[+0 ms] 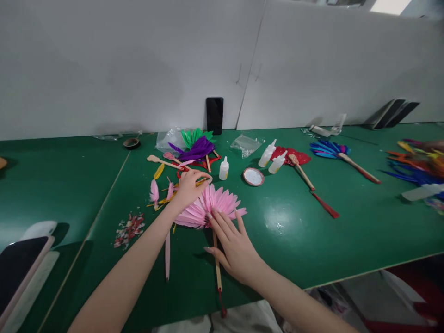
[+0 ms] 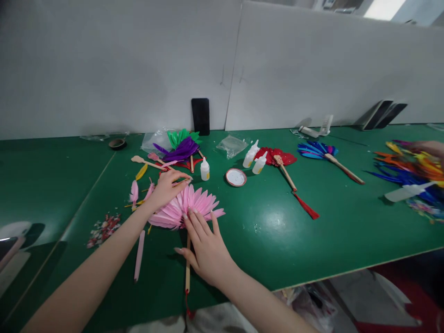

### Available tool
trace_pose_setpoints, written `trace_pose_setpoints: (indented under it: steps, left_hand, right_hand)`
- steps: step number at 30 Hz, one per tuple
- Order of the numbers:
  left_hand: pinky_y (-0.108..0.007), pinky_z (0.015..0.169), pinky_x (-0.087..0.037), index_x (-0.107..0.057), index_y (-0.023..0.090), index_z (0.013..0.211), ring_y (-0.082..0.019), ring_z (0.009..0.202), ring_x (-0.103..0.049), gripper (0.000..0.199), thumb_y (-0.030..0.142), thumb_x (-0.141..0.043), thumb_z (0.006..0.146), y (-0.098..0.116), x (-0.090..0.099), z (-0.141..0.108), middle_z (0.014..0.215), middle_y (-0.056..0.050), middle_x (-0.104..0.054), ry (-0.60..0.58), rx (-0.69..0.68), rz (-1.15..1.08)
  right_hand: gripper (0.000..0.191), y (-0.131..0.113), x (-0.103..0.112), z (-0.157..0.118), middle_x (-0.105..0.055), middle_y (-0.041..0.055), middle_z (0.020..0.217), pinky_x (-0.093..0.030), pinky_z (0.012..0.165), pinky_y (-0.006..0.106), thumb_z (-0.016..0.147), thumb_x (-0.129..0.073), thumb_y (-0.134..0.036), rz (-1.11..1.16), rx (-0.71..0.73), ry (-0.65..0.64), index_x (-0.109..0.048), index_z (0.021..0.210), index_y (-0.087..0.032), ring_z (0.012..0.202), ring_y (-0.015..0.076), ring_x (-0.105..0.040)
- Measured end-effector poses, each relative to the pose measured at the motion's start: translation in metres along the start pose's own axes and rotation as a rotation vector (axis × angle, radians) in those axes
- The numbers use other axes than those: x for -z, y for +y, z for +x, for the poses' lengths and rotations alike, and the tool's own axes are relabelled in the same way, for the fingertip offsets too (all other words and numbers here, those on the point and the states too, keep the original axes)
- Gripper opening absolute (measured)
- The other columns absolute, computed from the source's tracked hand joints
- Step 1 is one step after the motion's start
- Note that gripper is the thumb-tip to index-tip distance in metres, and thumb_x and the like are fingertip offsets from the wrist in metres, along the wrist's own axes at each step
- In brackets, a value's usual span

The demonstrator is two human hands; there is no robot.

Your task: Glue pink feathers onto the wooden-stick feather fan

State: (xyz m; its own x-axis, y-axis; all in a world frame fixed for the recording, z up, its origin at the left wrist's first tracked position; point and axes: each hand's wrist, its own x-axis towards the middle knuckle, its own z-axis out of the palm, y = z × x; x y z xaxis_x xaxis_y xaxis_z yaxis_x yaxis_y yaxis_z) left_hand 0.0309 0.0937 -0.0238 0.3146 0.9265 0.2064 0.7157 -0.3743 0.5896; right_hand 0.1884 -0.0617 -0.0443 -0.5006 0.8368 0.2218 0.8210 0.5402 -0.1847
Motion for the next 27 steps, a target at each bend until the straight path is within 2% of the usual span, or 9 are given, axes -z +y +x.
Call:
trace_pose_setpoints:
  steps: [7,13,16,21,27]
  left_hand:
    - [-0.042,0.096,-0.035,-0.072,0.025,0.083,-0.023,0.101,-0.052,0.016,0.034,-0.060,0.078,-0.016,-0.001,-0.002,0.100,-0.005,-0.062,-0.050,-0.053,-0.001]
    - [-0.040,0.093,-0.041,-0.070,0.021,0.075,-0.021,0.097,-0.057,0.012,0.030,-0.062,0.074,-0.020,-0.006,-0.001,0.099,-0.006,-0.063,-0.077,-0.040,-0.218]
    - [-0.038,0.089,-0.046,-0.069,0.020,0.071,-0.021,0.093,-0.060,0.013,0.031,-0.063,0.073,-0.017,-0.005,-0.003,0.096,-0.007,-0.064,-0.045,0.009,-0.342]
    - [-0.033,0.076,-0.049,-0.067,0.018,0.066,-0.020,0.087,-0.060,0.016,0.034,-0.065,0.069,-0.009,-0.005,-0.008,0.093,-0.007,-0.063,-0.007,0.175,-0.490]
    - [-0.028,0.064,-0.049,-0.065,0.016,0.066,-0.018,0.076,-0.061,0.022,0.038,-0.064,0.069,-0.006,-0.008,-0.009,0.087,-0.006,-0.065,-0.002,0.214,-0.544]
  right_hand:
    - [0.059,0.000,-0.001,0.001,-0.022,0.0090,0.151,-0.008,0.113,0.049,0.095,-0.032,-0.043,0.005,0.001,0.015,-0.023,0.144,-0.012,0.139,0.0225,-0.019]
    - [0.059,0.000,0.001,0.000,-0.023,0.0094,0.150,-0.010,0.113,0.050,0.095,-0.033,-0.043,0.015,-0.008,0.006,-0.024,0.144,-0.012,0.139,0.0231,-0.019]
    - [0.059,0.000,0.001,0.000,-0.022,0.0096,0.151,-0.013,0.112,0.052,0.094,-0.035,-0.044,0.024,-0.012,0.007,-0.024,0.144,-0.015,0.138,0.0241,-0.020]
    - [0.059,-0.001,0.002,0.000,-0.017,0.0084,0.152,-0.014,0.111,0.053,0.095,-0.032,-0.046,0.038,-0.025,-0.020,-0.021,0.145,-0.017,0.139,0.0242,-0.017]
    - [0.059,-0.001,0.001,0.000,-0.019,0.0098,0.151,-0.013,0.111,0.053,0.095,-0.033,-0.043,0.035,-0.027,-0.019,-0.023,0.144,-0.013,0.139,0.0242,-0.017]
